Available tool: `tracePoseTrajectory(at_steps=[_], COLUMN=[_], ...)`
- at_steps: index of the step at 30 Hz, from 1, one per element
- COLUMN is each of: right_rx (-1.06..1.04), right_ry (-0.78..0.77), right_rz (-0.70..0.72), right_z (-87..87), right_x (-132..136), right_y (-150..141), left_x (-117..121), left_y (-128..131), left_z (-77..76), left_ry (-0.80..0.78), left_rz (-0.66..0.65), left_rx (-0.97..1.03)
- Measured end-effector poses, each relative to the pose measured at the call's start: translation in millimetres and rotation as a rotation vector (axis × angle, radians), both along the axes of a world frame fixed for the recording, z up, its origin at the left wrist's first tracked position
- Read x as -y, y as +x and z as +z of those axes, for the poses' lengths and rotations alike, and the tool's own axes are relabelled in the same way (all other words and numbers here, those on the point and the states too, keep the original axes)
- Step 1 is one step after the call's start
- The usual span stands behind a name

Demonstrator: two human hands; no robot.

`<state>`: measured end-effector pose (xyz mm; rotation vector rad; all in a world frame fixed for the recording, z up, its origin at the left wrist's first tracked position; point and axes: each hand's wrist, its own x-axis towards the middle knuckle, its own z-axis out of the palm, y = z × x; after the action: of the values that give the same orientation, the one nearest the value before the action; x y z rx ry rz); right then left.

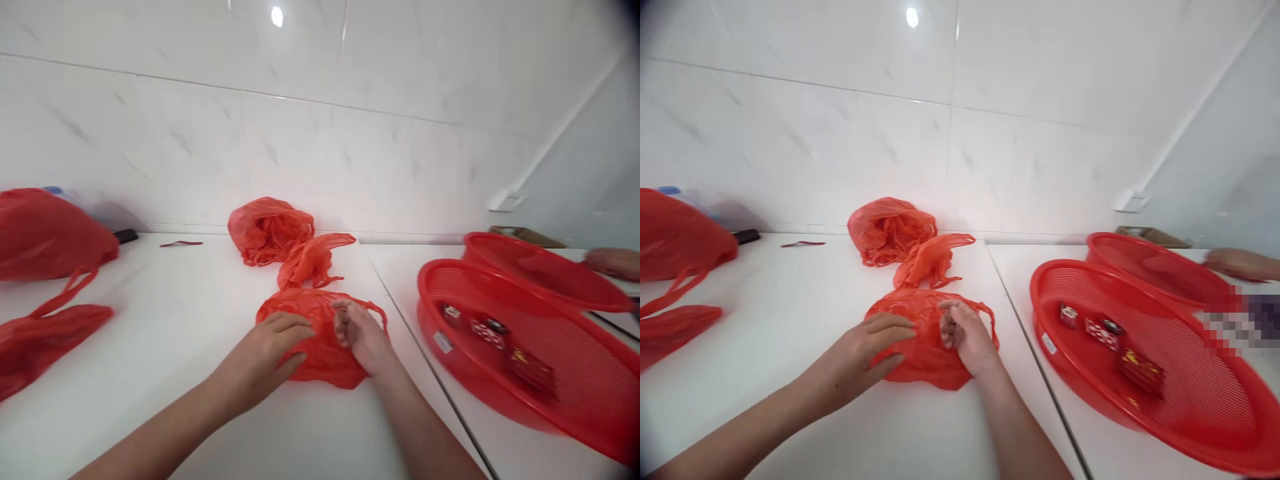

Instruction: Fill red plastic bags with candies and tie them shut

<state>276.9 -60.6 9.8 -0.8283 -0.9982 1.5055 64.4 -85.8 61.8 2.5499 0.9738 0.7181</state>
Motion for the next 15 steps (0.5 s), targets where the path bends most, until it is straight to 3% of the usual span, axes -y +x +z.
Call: tracePoseTrajectory(at_steps=[4, 6, 11, 13, 15], right_rx=[0.138, 0.317, 0.948, 1.194, 1.417], right_ry=[0.086, 0.169, 0.461, 0.481, 0.418], right_rz=[-0.109, -0.205, -0.621, -0.795, -0.883], right_z=[18.1, 32.1, 52.7, 50.3, 43.0], right_x=[14, 32, 87, 104, 117], right_y=[1, 2, 26, 51, 83], left_x=[-14, -12, -13, -18, -23], left_y=[-20, -25, -31, -34, -36], left_z=[-52.0, -67.6, -71.1, -68.1, -65.3], left_ry=[0.115, 0.167, -0.065, -0.157, -0.265], left_rz=[0.136, 0.227, 0.535, 0.604, 0.624], left_rx=[-0.107, -0.050, 0.219, 0.249, 0.246])
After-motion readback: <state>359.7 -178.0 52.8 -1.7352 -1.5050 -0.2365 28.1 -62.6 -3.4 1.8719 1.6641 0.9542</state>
